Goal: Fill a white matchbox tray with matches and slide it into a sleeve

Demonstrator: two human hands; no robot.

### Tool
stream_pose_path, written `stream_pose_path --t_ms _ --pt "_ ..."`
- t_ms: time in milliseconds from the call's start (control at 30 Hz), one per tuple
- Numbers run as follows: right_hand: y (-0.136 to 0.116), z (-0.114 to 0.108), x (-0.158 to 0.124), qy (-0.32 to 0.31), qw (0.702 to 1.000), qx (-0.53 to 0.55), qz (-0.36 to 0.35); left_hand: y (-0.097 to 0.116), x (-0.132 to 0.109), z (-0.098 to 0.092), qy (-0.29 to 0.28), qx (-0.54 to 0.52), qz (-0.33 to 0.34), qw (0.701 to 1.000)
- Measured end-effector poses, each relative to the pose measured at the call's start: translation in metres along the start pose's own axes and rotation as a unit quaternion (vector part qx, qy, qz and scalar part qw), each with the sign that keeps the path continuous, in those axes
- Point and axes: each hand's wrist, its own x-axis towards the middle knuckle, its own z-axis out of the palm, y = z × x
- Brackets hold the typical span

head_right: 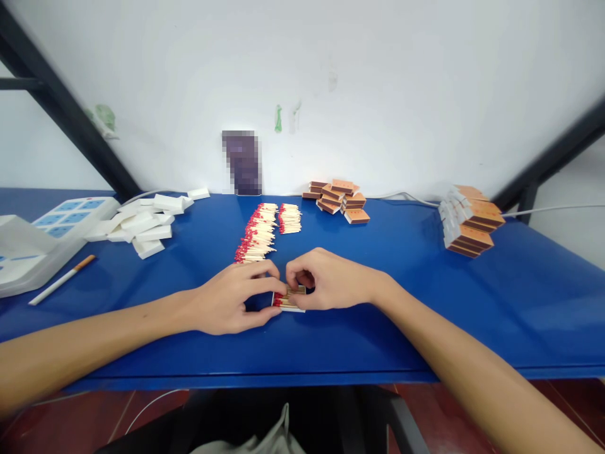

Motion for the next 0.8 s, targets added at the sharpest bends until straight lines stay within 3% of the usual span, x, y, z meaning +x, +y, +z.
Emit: stream_pose_path --t_ms 633,800 --pt "0.0014 -0.0031 -0.0004 -0.017 1.000 0.019 0.003 -0.0019 -0.0013 0.0010 -0.013 -0.010 -0.006 1.000" --pt "0.0036 -0.0033 0.0017 0.028 0.998 0.056 0.014 -0.0010 -0.0002 0.0000 -0.010 -0.007 -0.018 1.000"
